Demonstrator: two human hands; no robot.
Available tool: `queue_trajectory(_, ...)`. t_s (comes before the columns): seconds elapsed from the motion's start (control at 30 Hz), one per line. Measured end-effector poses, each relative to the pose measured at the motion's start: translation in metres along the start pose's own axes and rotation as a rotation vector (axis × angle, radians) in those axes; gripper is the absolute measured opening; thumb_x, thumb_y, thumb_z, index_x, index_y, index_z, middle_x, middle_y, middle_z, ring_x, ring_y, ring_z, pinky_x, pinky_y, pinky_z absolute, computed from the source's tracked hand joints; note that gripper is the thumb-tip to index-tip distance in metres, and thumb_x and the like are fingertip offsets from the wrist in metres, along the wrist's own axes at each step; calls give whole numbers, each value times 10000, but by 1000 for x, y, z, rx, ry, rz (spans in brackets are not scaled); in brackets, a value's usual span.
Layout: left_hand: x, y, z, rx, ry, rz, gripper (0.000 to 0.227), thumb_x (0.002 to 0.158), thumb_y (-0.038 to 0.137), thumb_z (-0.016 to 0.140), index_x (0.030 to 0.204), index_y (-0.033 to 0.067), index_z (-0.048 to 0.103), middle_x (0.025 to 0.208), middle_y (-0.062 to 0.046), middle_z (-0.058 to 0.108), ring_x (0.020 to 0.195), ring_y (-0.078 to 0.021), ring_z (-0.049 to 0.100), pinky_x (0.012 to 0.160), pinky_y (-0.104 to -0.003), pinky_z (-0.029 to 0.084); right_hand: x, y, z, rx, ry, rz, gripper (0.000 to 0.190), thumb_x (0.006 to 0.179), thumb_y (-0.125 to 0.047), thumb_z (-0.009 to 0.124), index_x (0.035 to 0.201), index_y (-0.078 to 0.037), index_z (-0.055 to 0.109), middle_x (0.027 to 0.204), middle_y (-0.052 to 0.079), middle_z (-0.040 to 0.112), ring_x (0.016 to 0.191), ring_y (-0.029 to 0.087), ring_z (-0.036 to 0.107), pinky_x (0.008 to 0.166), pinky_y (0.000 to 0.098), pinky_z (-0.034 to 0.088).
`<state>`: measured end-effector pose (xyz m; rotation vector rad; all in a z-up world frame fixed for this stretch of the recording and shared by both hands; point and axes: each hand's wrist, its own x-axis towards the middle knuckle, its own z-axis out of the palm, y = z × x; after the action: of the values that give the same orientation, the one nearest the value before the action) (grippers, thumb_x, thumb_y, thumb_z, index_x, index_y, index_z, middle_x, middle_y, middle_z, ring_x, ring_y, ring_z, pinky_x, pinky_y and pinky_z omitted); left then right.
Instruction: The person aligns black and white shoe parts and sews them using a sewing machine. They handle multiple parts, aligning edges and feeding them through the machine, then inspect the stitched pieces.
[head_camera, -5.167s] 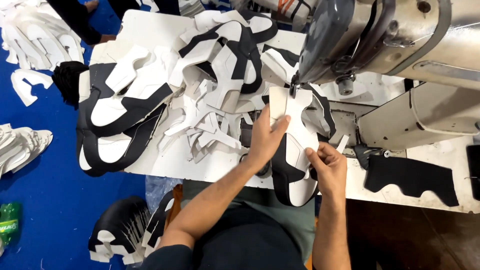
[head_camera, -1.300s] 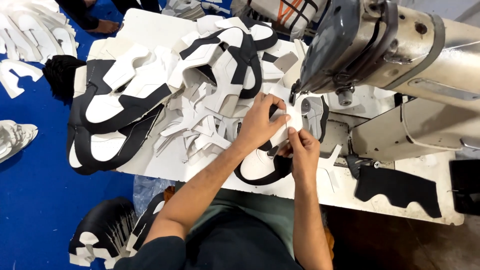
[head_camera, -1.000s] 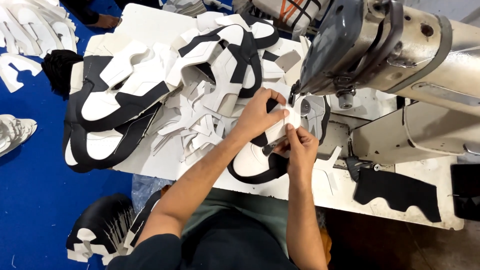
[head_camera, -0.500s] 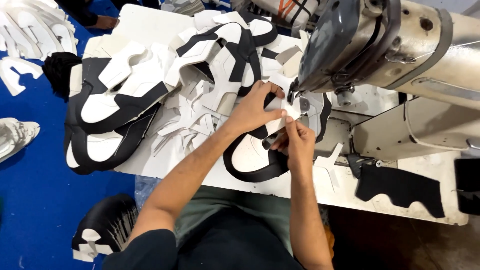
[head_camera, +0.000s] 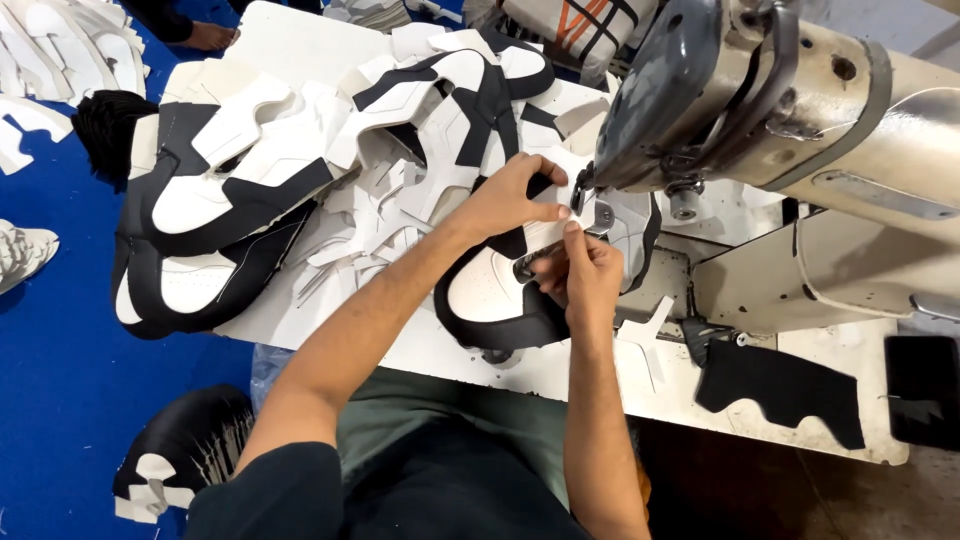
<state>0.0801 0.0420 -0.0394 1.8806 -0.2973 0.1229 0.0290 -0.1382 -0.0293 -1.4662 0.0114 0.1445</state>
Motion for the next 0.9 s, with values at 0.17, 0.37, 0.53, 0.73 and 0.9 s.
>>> queue_trajectory(0.17, -2, -3, 12, -31, 106, -63, 491, 760, 306, 853, 1143, 54, 676, 1200, -128, 601, 1190, -265, 578, 1042, -352, 447, 6, -11, -8, -175, -10, 64, 489, 1037, -365, 597, 808, 41, 741, 512, 82, 615, 356, 115, 506, 341, 244, 361)
queue_trajectory(0.37, -31, 9, 42, 63, 378, -85, 502, 813, 339, 845, 1172, 50, 646, 1205, -136, 602, 1189, -279, 556, 1031, -368, 451, 1, -41, -35, -459, -123, -19, 424, 1040, -310, 594, 890, 42, 778, 578, 86, 644, 444, 101, 529, 429, 240, 396)
queue_trajectory(0.53, -59, 30, 58, 11, 540, -56, 506, 877, 293, 808, 1250, 38, 581, 1238, -148, 536, 1177, -289, 543, 1039, -377, 447, -26, -72, -83, -518, 63, -218, 217, 1029, -131, 607, 1115, 11, 748, 901, 70, 784, 706, 66, 677, 640, 228, 549)
queue_trajectory(0.73, -86, 52, 75, -92, 613, 32, 502, 942, 139, 737, 1367, 26, 493, 1292, -161, 448, 1211, -307, 503, 1086, -394, 415, -13, -68, -201, -744, 475, -1164, 230, 1188, -16, 632, 1416, 13, 617, 1266, 207, 666, 1109, 284, 662, 1018, 391, 550)
queue_trajectory(0.9, -83, 48, 73, -132, 589, 57, 510, 967, 124, 731, 1396, 23, 475, 1320, -161, 440, 1239, -305, 487, 1100, -393, 405, 3, -46, -284, -1693, 907, -1249, 690, 1105, -63, 645, 1547, 63, 129, 1489, 309, 332, 1380, 448, 456, 1089, 533, 487)
